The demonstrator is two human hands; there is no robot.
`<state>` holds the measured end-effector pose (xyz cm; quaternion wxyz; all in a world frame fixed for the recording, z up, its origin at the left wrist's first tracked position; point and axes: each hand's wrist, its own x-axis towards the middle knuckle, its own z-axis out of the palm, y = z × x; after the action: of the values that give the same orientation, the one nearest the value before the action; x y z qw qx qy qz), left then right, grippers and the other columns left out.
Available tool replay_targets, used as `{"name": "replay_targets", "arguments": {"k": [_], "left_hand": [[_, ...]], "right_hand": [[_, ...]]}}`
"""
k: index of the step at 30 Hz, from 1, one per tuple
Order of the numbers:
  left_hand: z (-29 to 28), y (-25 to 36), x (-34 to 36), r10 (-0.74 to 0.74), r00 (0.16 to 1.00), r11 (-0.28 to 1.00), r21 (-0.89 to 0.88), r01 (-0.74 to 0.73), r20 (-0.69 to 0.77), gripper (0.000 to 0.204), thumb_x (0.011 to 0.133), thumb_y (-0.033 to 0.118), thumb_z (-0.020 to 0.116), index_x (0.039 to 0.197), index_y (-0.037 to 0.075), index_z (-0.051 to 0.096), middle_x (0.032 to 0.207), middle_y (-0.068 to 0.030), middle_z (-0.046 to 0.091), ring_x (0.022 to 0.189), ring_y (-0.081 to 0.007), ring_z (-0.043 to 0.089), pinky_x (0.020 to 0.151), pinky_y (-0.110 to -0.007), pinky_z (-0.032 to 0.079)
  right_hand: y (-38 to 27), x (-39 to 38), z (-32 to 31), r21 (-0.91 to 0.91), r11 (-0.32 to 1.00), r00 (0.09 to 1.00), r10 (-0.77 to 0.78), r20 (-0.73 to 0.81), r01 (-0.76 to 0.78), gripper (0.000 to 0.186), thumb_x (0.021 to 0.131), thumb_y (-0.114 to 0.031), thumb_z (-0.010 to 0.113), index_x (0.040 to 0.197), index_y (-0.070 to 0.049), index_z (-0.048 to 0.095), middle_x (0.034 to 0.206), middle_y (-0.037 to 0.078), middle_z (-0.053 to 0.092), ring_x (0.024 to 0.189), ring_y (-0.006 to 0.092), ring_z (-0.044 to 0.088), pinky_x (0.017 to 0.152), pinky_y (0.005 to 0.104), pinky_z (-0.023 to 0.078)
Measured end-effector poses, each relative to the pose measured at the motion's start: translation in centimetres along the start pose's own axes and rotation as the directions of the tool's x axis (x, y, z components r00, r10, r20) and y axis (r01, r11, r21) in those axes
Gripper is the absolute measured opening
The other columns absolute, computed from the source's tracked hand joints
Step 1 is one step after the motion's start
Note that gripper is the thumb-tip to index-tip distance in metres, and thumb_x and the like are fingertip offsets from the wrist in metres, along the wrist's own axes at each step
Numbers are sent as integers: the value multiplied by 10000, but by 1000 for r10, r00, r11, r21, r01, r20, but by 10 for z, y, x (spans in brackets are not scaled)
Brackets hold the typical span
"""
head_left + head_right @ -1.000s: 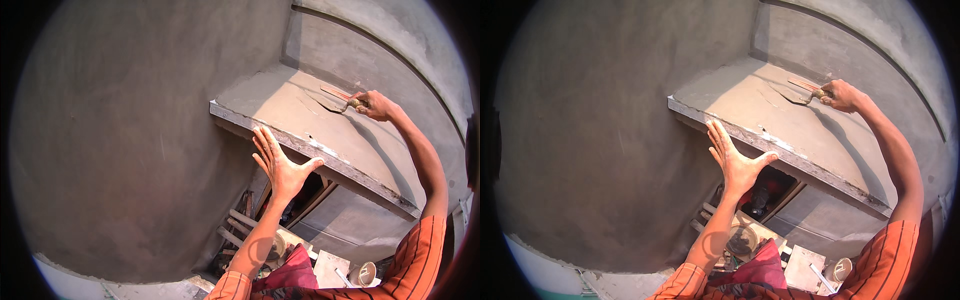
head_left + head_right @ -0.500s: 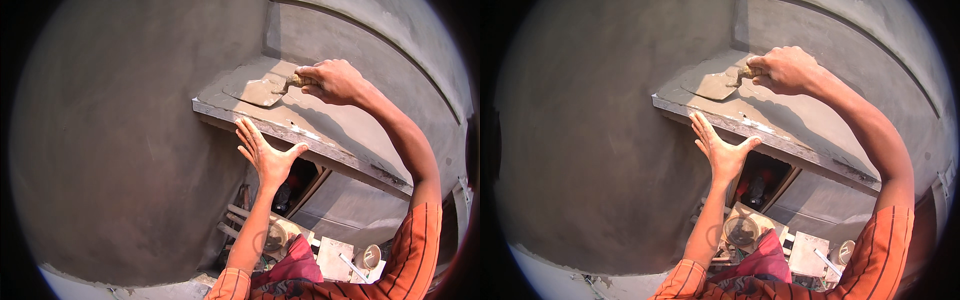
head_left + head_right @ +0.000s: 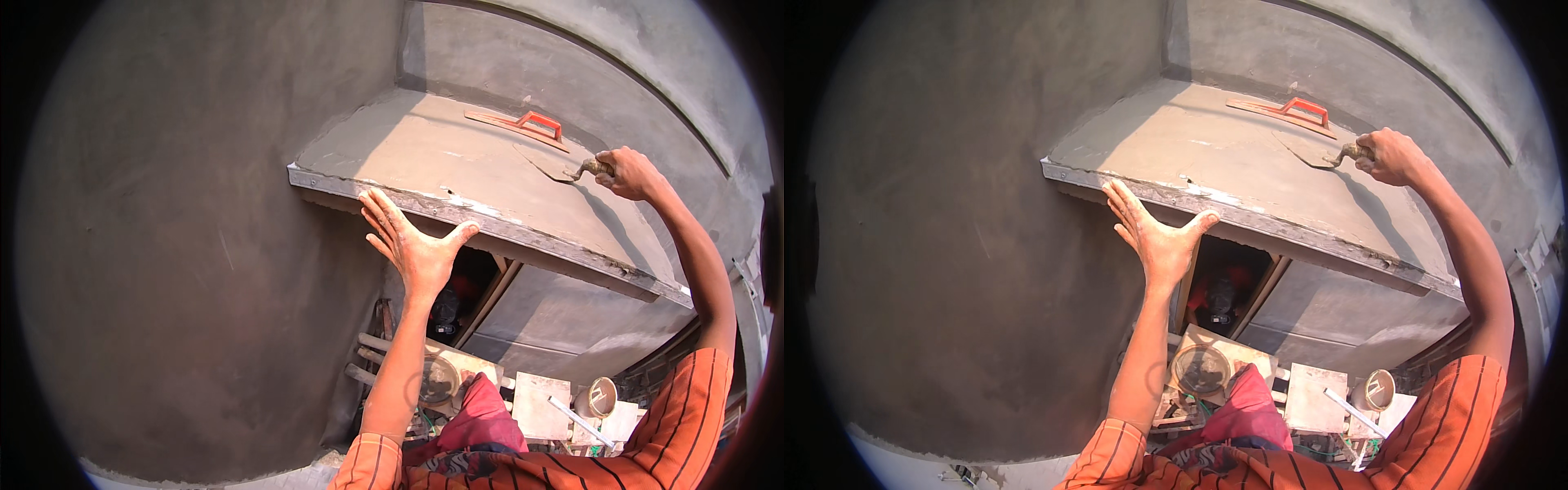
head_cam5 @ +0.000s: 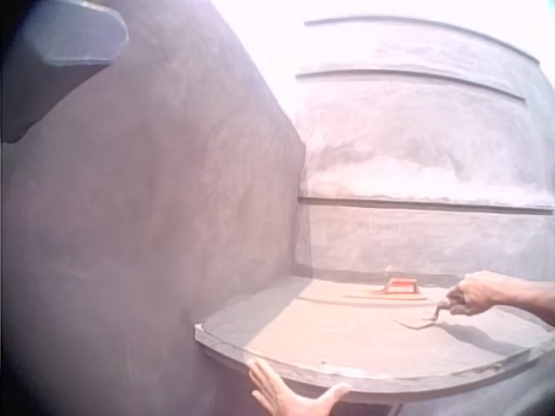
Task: The person smooths a freshly poured concrete surface using a long metal straightedge and a red trowel. They repeatedly drag the straightedge across the wet concrete to level it, then use the trowel to refine the surface and edges.
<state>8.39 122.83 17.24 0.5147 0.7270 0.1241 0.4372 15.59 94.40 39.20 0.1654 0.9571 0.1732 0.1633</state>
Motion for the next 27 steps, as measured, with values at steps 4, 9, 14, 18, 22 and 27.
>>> {"name": "replay_targets", "arguments": {"k": [4,9,14,18,22,27], "left_hand": [[-3,0,0,-10,1000,1000,-25,10,-4,1495,552,533,905,1543,9,-84,1624,-227,-61,1509,-349,-68,1157,-616,-24],[-4,0,0,-18,1000,999,-27,18,2,1496,551,550,900,1544,9,-79,1623,-230,-64,1508,-354,-72,1155,-616,-30],[-2,1,0,-17,1000,1000,-15,17,10,1514,538,604,883,1545,17,-83,1624,-227,-67,1507,-360,-67,1153,-623,-25],[-5,2,1,-24,1000,1000,-8,24,4,1518,534,615,880,1545,12,-78,1623,-229,-65,1507,-363,-63,1151,-626,-26],[-4,-1,1,-32,999,999,-6,32,3,1509,542,594,887,1543,3,-75,1622,-233,-63,1508,-360,-61,1152,-624,-24],[0,1,1,-18,1000,1000,-20,18,1,1507,542,586,890,1543,2,-74,1621,-236,-64,1508,-358,-63,1150,-627,-25]], "right_hand": [[32,-22,-5,-121,981,989,145,-39,-149,271,829,-228,693,1036,-53,703,851,187,700,812,367,667,746,464,521],[-29,-17,-27,-25,1000,983,-5,-181,1,350,859,-246,678,1160,-67,674,848,179,707,790,361,671,720,463,526],[-131,-1,-52,-52,918,830,-380,-407,394,320,897,-298,646,1132,-81,650,774,164,691,733,363,669,668,470,532],[-166,-2,-54,-72,880,842,-470,-264,469,341,880,-293,668,1155,-98,619,799,148,682,724,363,655,627,466,510],[-128,-7,-30,-42,936,901,-348,-259,350,284,873,-269,668,1103,-107,625,771,148,678,725,364,657,635,481,504],[-62,-11,-17,-130,991,988,-44,-149,25,216,851,-249,681,1006,-99,658,740,158,672,712,369,652,646,485,500]]}}
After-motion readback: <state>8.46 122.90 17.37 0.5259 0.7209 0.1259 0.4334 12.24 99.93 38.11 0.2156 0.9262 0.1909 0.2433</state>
